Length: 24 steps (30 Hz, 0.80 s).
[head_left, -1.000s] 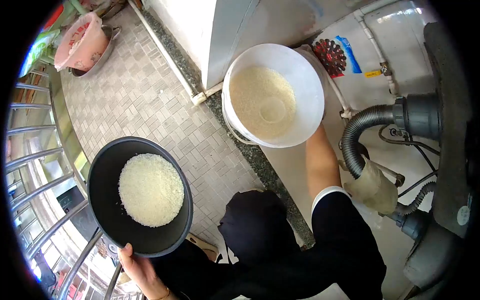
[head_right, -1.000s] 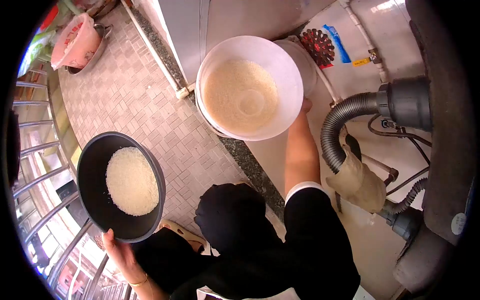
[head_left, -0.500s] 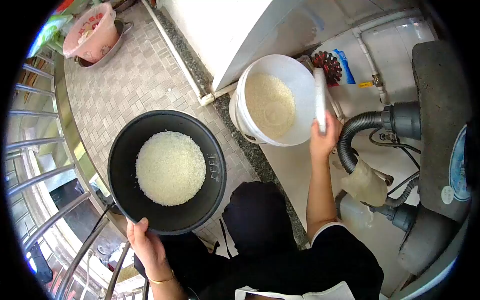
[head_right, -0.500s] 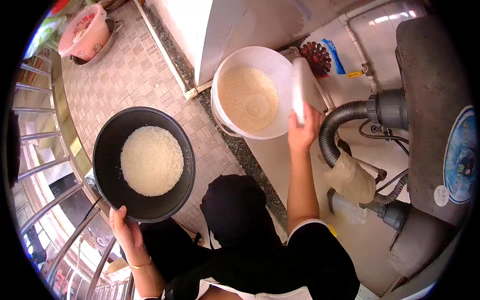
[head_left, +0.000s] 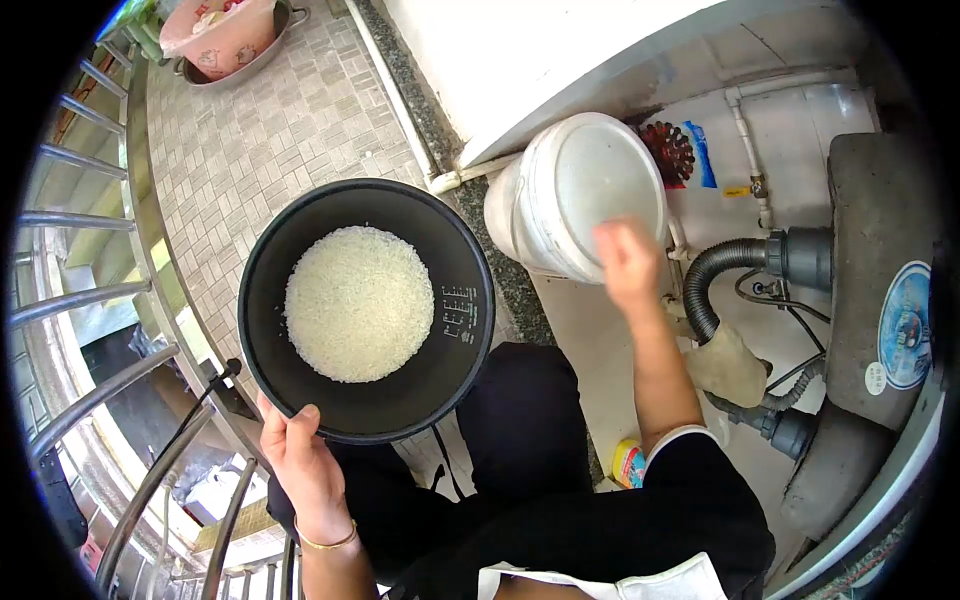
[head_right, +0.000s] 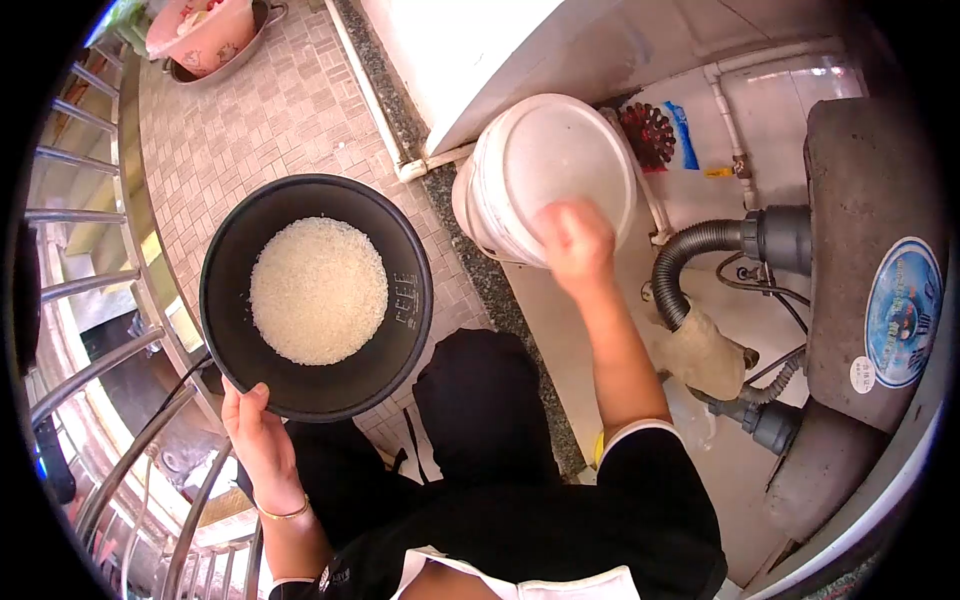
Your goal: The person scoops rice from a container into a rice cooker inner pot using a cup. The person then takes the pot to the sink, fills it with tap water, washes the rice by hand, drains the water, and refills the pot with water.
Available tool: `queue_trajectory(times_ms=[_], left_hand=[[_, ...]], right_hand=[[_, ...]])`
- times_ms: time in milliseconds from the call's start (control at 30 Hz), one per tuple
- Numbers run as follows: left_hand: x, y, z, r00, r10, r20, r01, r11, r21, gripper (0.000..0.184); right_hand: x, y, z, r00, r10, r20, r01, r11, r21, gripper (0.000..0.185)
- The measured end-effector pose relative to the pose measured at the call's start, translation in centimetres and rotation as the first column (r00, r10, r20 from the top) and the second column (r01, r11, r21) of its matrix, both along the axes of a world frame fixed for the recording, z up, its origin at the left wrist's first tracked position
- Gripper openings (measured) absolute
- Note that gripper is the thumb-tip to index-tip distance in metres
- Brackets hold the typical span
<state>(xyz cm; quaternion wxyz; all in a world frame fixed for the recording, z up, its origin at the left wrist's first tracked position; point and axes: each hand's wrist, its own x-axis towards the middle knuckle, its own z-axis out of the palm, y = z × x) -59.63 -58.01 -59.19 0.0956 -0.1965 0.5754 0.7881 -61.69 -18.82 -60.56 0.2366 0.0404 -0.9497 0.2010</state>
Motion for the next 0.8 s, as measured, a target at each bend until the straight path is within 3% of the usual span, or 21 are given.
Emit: queue_trajectory(times_ms=[33, 67, 100, 133, 167, 200, 267, 333, 400, 433, 533, 600, 667, 700, 733, 767, 800], left_hand=[[-0.3, 0.6, 0.6, 0.998, 0.057, 0.022, -0.058, 0.998, 0.011, 0.026], [-0.6, 0.9, 1.0, 0.992, 0.114, 0.047, -0.115, 0.993, 0.021, 0.017], [-0.8, 1.0, 1.0, 0.992, 0.118, 0.051, -0.119, 0.993, 0.023, 0.017], [-0.8, 1.0, 1.1, 0.993, 0.106, 0.052, -0.107, 0.994, 0.018, 0.016], [-0.9, 0.9, 1.2, 0.995, 0.088, 0.051, -0.089, 0.996, 0.012, 0.016], [-1.0, 0.8, 1.1, 0.995, 0.084, 0.048, -0.085, 0.996, 0.014, 0.016], [-0.7, 0.7, 0.6, 0.990, 0.114, 0.088, -0.117, 0.993, 0.032, 0.015], [-0.9, 0.7, 0.6, 0.990, 0.114, 0.081, -0.117, 0.993, 0.034, 0.014], [-1.1, 0.6, 0.7, 0.989, 0.109, 0.096, -0.115, 0.992, 0.056, 0.015], [-1.2, 0.6, 0.4, 0.991, 0.104, 0.088, -0.110, 0.992, 0.059, 0.015], [-1.1, 0.3, -0.2, 0.993, 0.091, 0.072, -0.093, 0.996, 0.015, 0.016], [-1.2, 0.6, -0.3, 0.989, 0.113, 0.095, -0.115, 0.993, 0.019, 0.016], [-1.5, 0.6, 0.0, 0.993, 0.083, 0.081, -0.084, 0.996, 0.005, 0.018], [-1.7, 1.2, 0.6, 0.985, 0.115, 0.131, -0.123, 0.991, 0.057, 0.018], [-1.7, 1.1, 1.6, 0.972, 0.128, 0.198, -0.148, 0.985, 0.090, 0.019], [-1.6, 1.2, 1.6, 0.977, 0.123, 0.176, -0.130, 0.991, 0.029, 0.019], [-1.1, 1.2, 1.4, 0.974, 0.150, 0.170, -0.165, 0.983, 0.078, 0.016]], right_hand=[[-0.8, 0.5, 0.2, 0.989, -0.146, -0.021, 0.134, 0.947, -0.293, 0.015], [-1.9, 0.9, 0.4, 0.957, -0.290, 0.004, 0.242, 0.793, -0.559, 0.026], [-3.5, 1.5, -1.0, 0.958, -0.286, 0.007, 0.241, 0.795, -0.556, 0.026], [-5.3, 1.7, -3.2, 0.980, -0.154, 0.124, 0.185, 0.485, -0.855, 0.032], [-6.0, 1.6, -4.3, 0.986, 0.009, 0.169, 0.168, 0.068, -0.983, 0.038], [-6.1, 1.0, -3.8, 0.986, 0.006, 0.166, 0.165, 0.068, -0.984, 0.038], [-7.2, 0.0, -2.5, 0.985, 0.054, 0.162, 0.146, 0.229, -0.963, 0.041], [-8.4, 1.7, -1.7, 0.994, 0.025, 0.110, 0.102, 0.222, -0.970, 0.040], [-9.2, 3.3, -2.4, 0.974, -0.213, 0.078, 0.092, 0.057, -0.994, 0.044], [-9.2, 3.6, -3.0, 0.987, -0.129, 0.101, 0.104, 0.021, -0.994, 0.045], [-10.0, 4.8, -1.4, 0.956, -0.254, 0.148, 0.185, 0.128, -0.974, 0.045], [-9.5, 7.4, -0.4, 0.970, -0.242, 0.018, 0.025, 0.027, -0.999, 0.043], [-8.6, 9.0, -4.4, 0.936, -0.306, 0.172, 0.194, 0.042, -0.980, 0.041], [-8.8, 8.5, -4.3, 0.926, -0.347, 0.149, 0.191, 0.089, -0.978, 0.038], [-8.2, 7.7, -3.6, 0.916, -0.361, 0.177, 0.216, 0.071, -0.974, 0.038], [-7.8, 6.8, -2.7, 0.886, -0.418, 0.200, 0.236, 0.037, -0.971, 0.035], [-7.9, 5.6, -1.4, 0.860, -0.465, 0.211, 0.241, 0.005, -0.971, 0.033]])
